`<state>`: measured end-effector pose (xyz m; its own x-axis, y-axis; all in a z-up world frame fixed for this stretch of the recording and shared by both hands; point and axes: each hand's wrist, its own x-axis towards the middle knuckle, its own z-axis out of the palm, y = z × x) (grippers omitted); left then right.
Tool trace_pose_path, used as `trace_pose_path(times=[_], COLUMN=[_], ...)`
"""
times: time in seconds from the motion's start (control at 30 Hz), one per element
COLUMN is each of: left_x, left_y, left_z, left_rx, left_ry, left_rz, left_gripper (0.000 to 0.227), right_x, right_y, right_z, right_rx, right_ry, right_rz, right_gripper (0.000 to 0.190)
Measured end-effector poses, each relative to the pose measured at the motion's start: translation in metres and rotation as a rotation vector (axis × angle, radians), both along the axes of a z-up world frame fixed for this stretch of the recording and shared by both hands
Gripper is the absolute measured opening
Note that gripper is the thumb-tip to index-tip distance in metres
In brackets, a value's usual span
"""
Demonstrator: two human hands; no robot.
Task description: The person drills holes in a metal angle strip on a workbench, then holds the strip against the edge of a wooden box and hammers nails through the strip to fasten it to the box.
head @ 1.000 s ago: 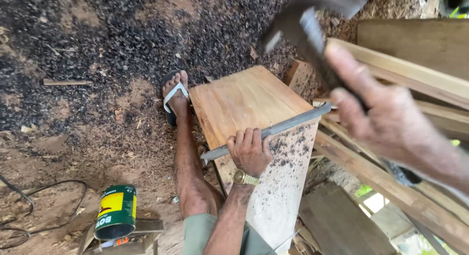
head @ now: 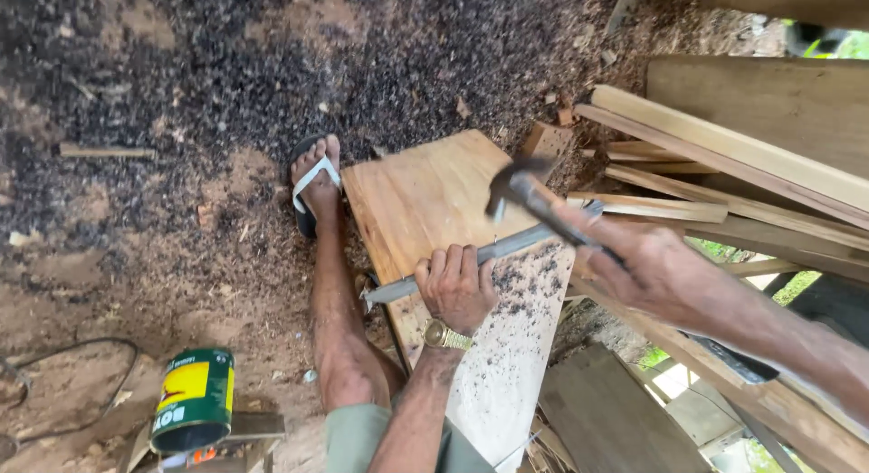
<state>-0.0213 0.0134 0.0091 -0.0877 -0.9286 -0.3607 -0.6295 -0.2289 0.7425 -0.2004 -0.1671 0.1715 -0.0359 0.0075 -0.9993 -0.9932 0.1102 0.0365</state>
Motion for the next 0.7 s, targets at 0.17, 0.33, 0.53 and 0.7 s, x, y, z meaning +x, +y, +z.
trace_pose_path(times=[0.17, 0.33, 0.53, 0.7], left_x=[0.008, 0.005, 0.01, 0.007], left_y=[-0.016, -0.021, -0.026, -0.029], left_z=[0.028, 0.015, 0.026, 0.019], left_rx=[0.021, -0.012, 0.023, -0.023], left_ry=[-0.023, -0.015, -0.01, -0.022], left_rz=[-0.002, 0.03, -0.01, 0.029], left_gripper=[0.023, 0.024, 0.022, 0.023], right_x=[0.028, 0.017, 0.017, 0.011], right_y=[-0.052, -0.026, -0.045, -0.022], right_z=[0.041, 0.012, 0.038, 0.006], right_rx=[-0.505, -0.195, -0.289, 0.076], right_ry=[-0.063, 0.032, 0.016, -0.033], right_rz=[-0.313, -0.064, -0.193, -0.495], right_gripper=[0.06, 0.057, 0.061, 0.045])
